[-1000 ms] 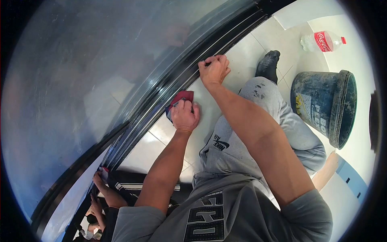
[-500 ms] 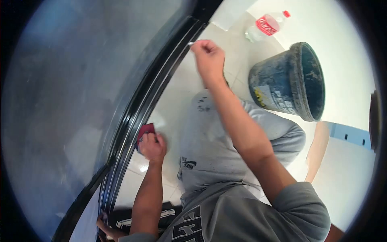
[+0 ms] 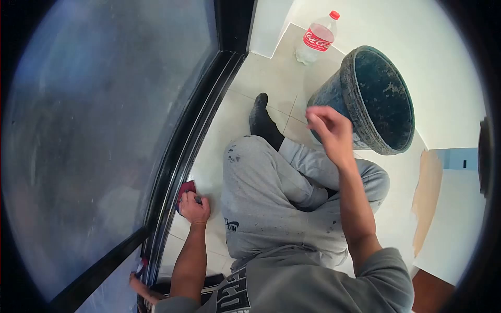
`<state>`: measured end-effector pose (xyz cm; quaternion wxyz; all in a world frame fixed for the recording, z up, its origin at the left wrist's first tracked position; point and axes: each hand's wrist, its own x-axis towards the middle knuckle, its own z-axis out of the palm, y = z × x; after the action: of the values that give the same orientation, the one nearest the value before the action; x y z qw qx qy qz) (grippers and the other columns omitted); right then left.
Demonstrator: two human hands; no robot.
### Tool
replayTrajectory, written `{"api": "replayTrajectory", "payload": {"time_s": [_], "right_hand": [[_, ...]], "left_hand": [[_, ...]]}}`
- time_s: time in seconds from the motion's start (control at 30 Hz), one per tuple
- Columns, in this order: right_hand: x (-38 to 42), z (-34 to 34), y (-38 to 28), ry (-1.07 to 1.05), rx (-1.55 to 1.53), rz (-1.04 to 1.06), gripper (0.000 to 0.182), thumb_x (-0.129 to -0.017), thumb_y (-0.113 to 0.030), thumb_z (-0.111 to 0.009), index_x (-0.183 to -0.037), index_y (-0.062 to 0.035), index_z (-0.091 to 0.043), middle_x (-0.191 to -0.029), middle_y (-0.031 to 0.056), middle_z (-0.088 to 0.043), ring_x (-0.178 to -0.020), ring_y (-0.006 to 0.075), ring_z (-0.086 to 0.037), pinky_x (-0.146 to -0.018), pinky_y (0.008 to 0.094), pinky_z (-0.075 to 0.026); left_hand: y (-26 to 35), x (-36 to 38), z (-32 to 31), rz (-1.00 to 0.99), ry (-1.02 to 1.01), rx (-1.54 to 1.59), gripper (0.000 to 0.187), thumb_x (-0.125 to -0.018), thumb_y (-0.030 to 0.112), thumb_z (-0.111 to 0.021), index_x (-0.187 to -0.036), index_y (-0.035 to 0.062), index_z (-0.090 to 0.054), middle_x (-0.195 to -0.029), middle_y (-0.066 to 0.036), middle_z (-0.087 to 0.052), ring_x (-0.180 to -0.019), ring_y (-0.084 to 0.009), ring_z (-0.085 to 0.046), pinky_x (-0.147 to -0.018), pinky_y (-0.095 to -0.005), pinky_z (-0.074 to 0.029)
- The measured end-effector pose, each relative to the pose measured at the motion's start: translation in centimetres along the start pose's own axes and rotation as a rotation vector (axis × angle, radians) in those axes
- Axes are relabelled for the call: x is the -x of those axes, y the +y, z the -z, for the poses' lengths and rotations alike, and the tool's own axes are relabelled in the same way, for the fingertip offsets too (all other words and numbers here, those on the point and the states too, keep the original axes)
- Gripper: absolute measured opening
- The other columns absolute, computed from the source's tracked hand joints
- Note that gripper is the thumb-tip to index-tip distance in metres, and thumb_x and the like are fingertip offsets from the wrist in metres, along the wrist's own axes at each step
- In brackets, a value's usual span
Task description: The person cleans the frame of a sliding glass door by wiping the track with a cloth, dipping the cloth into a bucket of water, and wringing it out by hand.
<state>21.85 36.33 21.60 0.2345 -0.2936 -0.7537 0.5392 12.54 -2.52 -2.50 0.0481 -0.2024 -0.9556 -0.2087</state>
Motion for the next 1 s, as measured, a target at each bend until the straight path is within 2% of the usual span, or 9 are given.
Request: {"api": "replayTrajectory", "payload": {"time_s": [0.1, 0.17, 0.27, 0.33, 0.4, 0.57, 0.83, 0.9, 1.0], "right_hand": [[3.9, 5.9, -3.9, 0.107, 0.126, 0.346, 0.012, -0.092, -0.004, -0.061, -0.097, 0.0042, -0.068, -0.091, 0.0085, -0.064, -0.085, 0.0138, -0.06, -0.075, 0.0261, -0.048], [5.1, 10.3, -4.5, 0.289, 0.222, 0.477, 0.011, -0.092, 0.0, -0.059, -0.097, 0.0042, -0.067, -0.092, 0.0094, -0.065, -0.084, 0.0152, -0.059, -0.076, 0.0263, -0.047], [5.1, 15.6, -1.9, 0.482, 0.235, 0.433, 0.011, -0.095, -0.003, -0.058, -0.097, 0.0041, -0.067, -0.093, 0.0081, -0.065, -0.081, 0.012, -0.057, -0.076, 0.0238, -0.045], [4.8, 17.8, 0.5, 0.528, 0.228, 0.35, 0.014, -0.097, -0.008, -0.059, -0.098, 0.0034, -0.067, -0.095, 0.0062, -0.065, -0.08, 0.0094, -0.056, -0.075, 0.0216, -0.044], [4.3, 18.3, 2.8, 0.555, 0.297, 0.263, 0.014, -0.097, -0.01, -0.061, -0.098, 0.0029, -0.068, -0.094, 0.0058, -0.066, -0.085, 0.0095, -0.058, -0.079, 0.0214, -0.046], [3.5, 15.8, 5.0, 0.626, 0.46, 0.306, 0.017, -0.097, -0.012, -0.061, -0.09, 0.0025, -0.068, -0.088, 0.0072, -0.069, -0.083, 0.0113, -0.062, -0.08, 0.0239, -0.049], [3.3, 15.2, 4.0, 0.66, 0.607, 0.344, 0.022, -0.097, -0.015, -0.062, -0.084, 0.0019, -0.068, -0.081, 0.0077, -0.07, -0.076, 0.0126, -0.063, -0.074, 0.0251, -0.05], [3.3, 15.2, 3.7, 0.658, 0.643, 0.349, 0.023, -0.097, -0.016, -0.062, -0.083, 0.0016, -0.068, -0.079, 0.0074, -0.07, -0.075, 0.0128, -0.063, -0.073, 0.0251, -0.05], [3.2, 15.2, 3.9, 0.657, 0.6, 0.359, 0.023, -0.097, -0.015, -0.062, -0.081, 0.0005, -0.067, -0.078, 0.0063, -0.07, -0.073, 0.0119, -0.062, -0.073, 0.0249, -0.049]], "left_hand": [[-0.7, 0.2, 0.4, -0.004, -0.059, 0.114, 0.019, -0.068, 0.022, -0.064, -0.078, 0.0089, -0.055, -0.084, -0.013, -0.054, -0.078, -0.0384, -0.055, -0.068, -0.0493, -0.042], [-0.8, -0.1, 1.3, 0.091, -0.047, 0.21, 0.014, -0.067, 0.009, -0.061, -0.077, 0.0062, -0.052, -0.078, -0.012, -0.051, -0.07, -0.0329, -0.053, -0.066, -0.0424, -0.042], [0.3, -2.3, 3.7, 0.177, 0.089, 0.286, 0.016, -0.067, -0.005, -0.055, -0.08, 0.0029, -0.051, -0.075, -0.012, -0.051, -0.07, -0.0265, -0.051, -0.068, -0.0335, -0.045], [2.6, -5.4, 6.5, 0.112, 0.275, 0.4, 0.02, -0.07, -0.004, -0.056, -0.09, 0.001, -0.055, -0.084, -0.015, -0.057, -0.078, -0.0301, -0.058, -0.077, -0.0365, -0.048], [6.1, -8.3, 10.1, 0.091, 0.441, 0.241, 0.032, -0.073, -0.003, -0.057, -0.105, -0.0006, -0.058, -0.094, -0.018, -0.059, -0.085, -0.0335, -0.06, -0.083, -0.039, -0.048], [4.9, -11.1, 13.3, 0.134, 0.315, 0.024, 0.04, -0.075, -0.004, -0.059, -0.114, 0.0008, -0.061, -0.104, -0.018, -0.058, -0.095, -0.0352, -0.059, -0.087, -0.0384, -0.047], [11.3, -18.8, 5.4, -0.211, 0.301, 0.332, 0.034, -0.075, -0.007, -0.059, -0.106, 0.0059, -0.065, -0.106, -0.013, -0.063, -0.099, -0.0342, -0.06, -0.084, -0.0402, -0.05], [13.7, -22.9, 2.7, -0.522, 0.373, 0.206, 0.031, -0.075, -0.006, -0.059, -0.102, 0.0075, -0.066, -0.103, -0.013, -0.063, -0.096, -0.0329, -0.06, -0.085, -0.0402, -0.05], [14.8, -27.8, -1.4, -0.738, 0.19, -0.131, 0.022, -0.079, 0.003, -0.059, -0.1, 0.0058, -0.067, -0.102, -0.011, -0.059, -0.098, -0.0287, -0.058, -0.086, -0.0391, -0.049]]}}
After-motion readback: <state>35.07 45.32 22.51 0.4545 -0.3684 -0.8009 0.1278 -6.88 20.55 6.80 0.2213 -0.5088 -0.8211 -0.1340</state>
